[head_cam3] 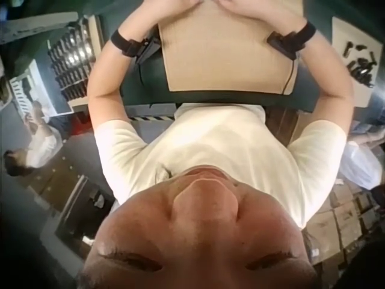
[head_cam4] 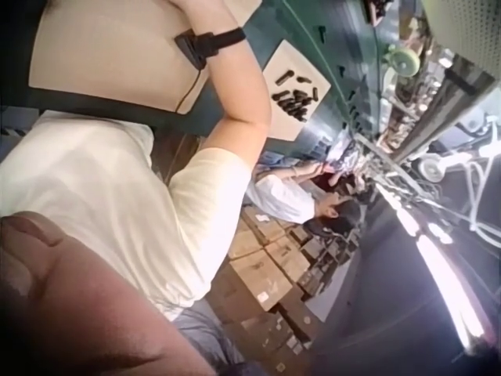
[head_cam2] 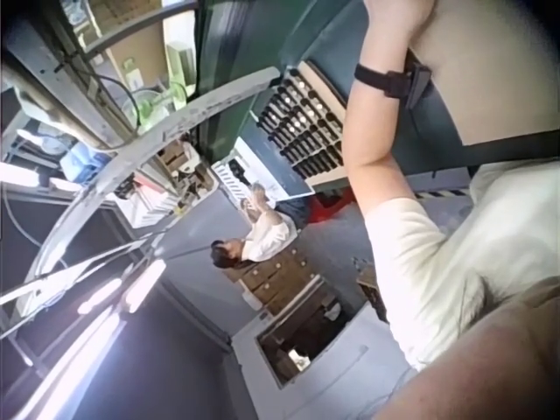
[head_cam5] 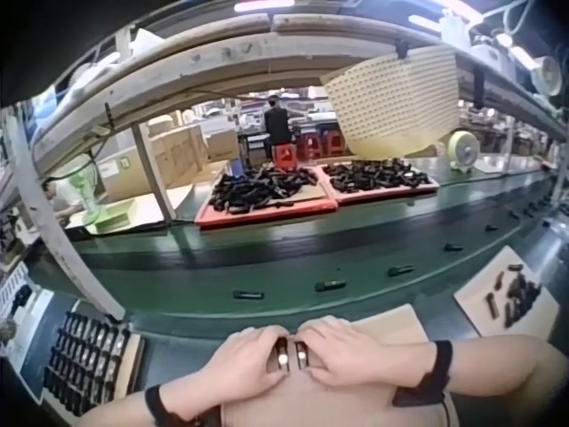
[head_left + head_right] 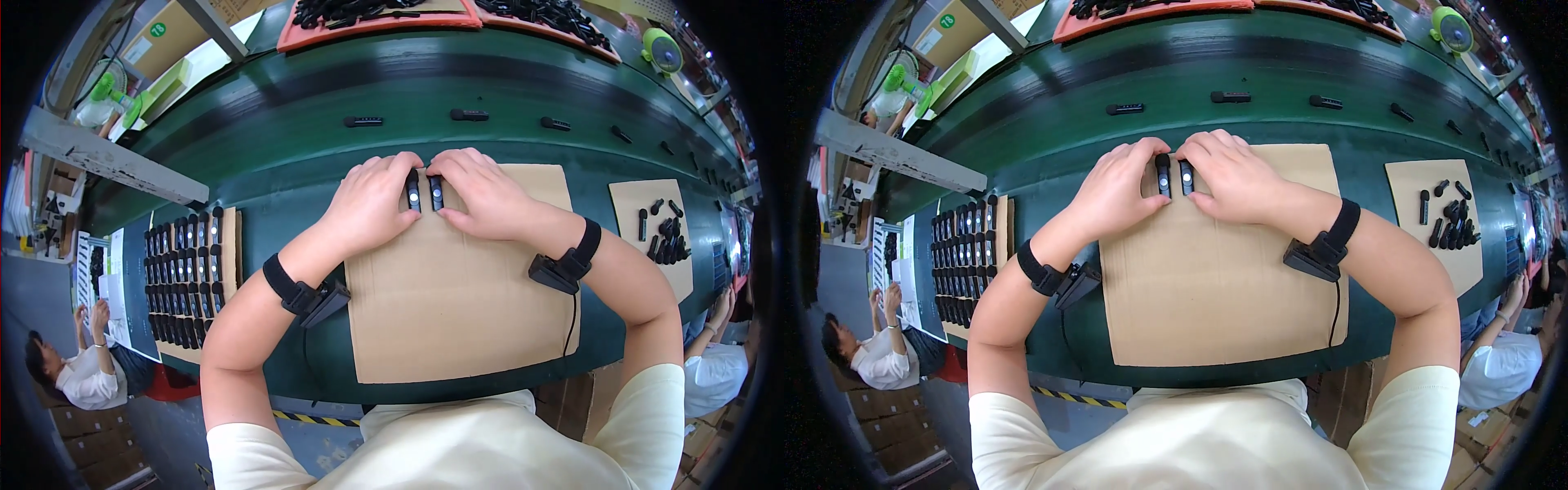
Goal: The person picks up a microphone and a receiver, aligns them end-to-end, and places them onto a cardboard sheet. After filling the sheet, the person moves it aside, places a new cardboard sheet on the table, and continues the process.
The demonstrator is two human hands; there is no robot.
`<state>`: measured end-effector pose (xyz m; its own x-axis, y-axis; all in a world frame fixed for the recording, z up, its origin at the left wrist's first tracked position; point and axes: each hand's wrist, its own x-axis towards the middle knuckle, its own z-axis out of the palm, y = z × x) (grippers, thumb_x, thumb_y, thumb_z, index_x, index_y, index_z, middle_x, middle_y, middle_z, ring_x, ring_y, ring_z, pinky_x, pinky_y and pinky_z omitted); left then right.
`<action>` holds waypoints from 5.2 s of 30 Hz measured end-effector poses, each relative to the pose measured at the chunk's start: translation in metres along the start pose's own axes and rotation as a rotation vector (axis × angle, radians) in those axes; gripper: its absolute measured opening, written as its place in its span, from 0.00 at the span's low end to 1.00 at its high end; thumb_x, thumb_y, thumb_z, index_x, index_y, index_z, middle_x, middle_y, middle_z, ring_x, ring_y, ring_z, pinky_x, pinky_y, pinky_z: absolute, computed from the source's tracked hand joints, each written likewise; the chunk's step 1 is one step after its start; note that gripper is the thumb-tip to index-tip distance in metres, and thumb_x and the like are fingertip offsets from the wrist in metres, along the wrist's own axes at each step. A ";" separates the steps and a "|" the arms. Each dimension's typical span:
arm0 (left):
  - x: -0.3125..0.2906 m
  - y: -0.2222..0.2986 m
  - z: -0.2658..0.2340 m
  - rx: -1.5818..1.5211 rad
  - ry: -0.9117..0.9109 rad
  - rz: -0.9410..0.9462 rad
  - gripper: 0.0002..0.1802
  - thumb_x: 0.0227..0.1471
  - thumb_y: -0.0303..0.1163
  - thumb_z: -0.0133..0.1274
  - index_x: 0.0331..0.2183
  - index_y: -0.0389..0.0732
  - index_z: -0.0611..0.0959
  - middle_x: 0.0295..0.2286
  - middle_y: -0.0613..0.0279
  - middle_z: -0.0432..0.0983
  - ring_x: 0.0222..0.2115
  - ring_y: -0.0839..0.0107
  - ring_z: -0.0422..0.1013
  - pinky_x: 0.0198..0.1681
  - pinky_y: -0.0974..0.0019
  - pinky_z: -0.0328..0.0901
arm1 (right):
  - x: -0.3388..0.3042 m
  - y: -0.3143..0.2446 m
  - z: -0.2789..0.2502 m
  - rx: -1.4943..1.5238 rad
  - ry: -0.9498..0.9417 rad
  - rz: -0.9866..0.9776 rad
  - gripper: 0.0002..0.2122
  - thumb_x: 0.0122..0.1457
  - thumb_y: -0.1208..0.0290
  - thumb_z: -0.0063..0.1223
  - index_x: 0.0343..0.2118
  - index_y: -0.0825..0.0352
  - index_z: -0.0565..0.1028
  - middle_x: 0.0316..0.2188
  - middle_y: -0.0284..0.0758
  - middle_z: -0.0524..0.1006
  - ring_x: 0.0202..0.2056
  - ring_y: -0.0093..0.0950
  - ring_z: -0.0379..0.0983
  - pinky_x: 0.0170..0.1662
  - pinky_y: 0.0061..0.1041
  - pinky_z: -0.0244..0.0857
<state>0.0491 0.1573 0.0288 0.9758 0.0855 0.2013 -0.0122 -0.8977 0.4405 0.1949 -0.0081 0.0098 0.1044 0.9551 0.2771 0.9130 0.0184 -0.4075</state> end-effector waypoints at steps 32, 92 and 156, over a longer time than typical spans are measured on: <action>0.011 -0.156 -0.026 -0.188 0.319 -0.542 0.13 0.50 0.27 0.58 0.40 0.35 0.79 0.33 0.56 0.78 0.35 0.69 0.75 0.41 0.69 0.68 | 0.025 0.004 -0.065 0.401 0.047 0.326 0.11 0.55 0.78 0.58 0.40 0.69 0.70 0.34 0.30 0.71 0.38 0.20 0.67 0.45 0.19 0.62; -0.139 0.131 0.011 -0.609 0.368 -0.108 0.14 0.38 0.15 0.60 0.33 0.34 0.81 0.32 0.56 0.80 0.37 0.62 0.75 0.52 0.54 0.65 | -0.140 -0.132 -0.014 0.983 0.562 0.178 0.15 0.45 0.87 0.59 0.38 0.71 0.78 0.36 0.41 0.74 0.35 0.29 0.71 0.36 0.24 0.66; 0.000 0.056 0.048 0.199 0.168 0.281 0.11 0.37 0.30 0.62 0.27 0.38 0.79 0.35 0.59 0.73 0.41 0.61 0.68 0.46 0.58 0.62 | -0.070 0.012 -0.036 -0.036 -0.012 0.000 0.15 0.46 0.77 0.60 0.38 0.66 0.70 0.41 0.39 0.70 0.45 0.40 0.68 0.48 0.35 0.65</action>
<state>0.0587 0.0860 0.0116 0.8907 -0.1209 0.4383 -0.2155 -0.9611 0.1728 0.2131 -0.0852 0.0164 0.0994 0.9586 0.2668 0.9266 0.0086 -0.3761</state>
